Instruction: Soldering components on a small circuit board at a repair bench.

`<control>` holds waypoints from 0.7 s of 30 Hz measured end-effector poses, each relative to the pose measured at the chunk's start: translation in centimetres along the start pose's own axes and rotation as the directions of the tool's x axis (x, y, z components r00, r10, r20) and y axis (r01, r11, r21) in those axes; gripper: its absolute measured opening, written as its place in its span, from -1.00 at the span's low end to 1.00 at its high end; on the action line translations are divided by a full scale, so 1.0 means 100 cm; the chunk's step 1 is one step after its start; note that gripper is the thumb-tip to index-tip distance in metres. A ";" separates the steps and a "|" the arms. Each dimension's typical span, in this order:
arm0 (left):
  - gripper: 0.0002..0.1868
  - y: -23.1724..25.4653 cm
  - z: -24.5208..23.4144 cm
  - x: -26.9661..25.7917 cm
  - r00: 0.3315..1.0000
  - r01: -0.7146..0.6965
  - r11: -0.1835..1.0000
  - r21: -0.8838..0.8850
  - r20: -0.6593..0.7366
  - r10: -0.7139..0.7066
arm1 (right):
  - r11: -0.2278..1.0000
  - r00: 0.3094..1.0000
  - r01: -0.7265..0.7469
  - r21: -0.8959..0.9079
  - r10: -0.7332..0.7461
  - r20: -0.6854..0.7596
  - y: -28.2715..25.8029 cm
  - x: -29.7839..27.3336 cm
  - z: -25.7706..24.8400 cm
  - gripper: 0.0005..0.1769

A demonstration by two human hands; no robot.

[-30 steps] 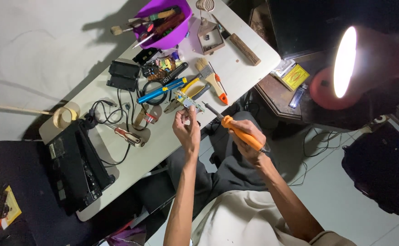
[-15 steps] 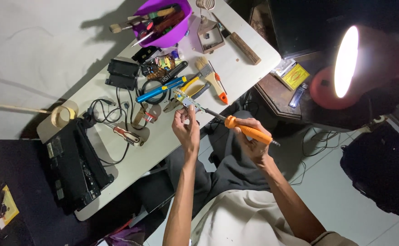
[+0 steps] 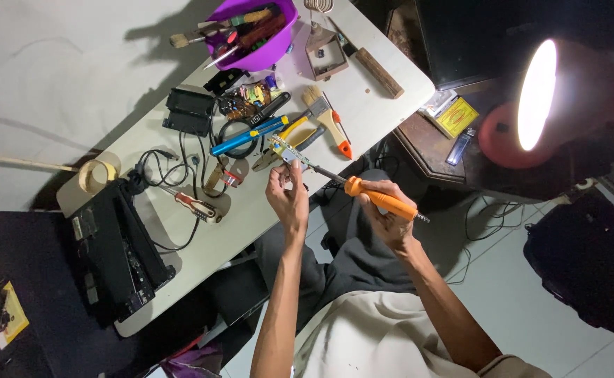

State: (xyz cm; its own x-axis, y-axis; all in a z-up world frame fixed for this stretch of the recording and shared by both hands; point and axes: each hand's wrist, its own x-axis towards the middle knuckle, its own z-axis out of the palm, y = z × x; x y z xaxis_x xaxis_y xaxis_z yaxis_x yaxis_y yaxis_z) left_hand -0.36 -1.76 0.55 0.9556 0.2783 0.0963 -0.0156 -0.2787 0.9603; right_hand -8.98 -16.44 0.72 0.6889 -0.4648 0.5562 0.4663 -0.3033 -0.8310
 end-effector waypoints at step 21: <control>-0.71 -0.004 -0.014 0.001 0.996 0.070 0.996 -0.062 0.064 -0.066 | 0.983 0.976 0.185 0.003 -0.183 -0.118 0.013 0.128 0.023 -0.82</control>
State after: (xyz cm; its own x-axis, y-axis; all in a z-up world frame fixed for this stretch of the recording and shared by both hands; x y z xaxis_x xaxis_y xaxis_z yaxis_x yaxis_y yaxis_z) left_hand -0.65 -0.34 0.50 0.9715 0.2366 0.0153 0.0335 -0.2006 0.9791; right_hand 1.75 -20.92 6.76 0.5217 -0.4963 0.6939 0.5873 -0.3810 -0.7141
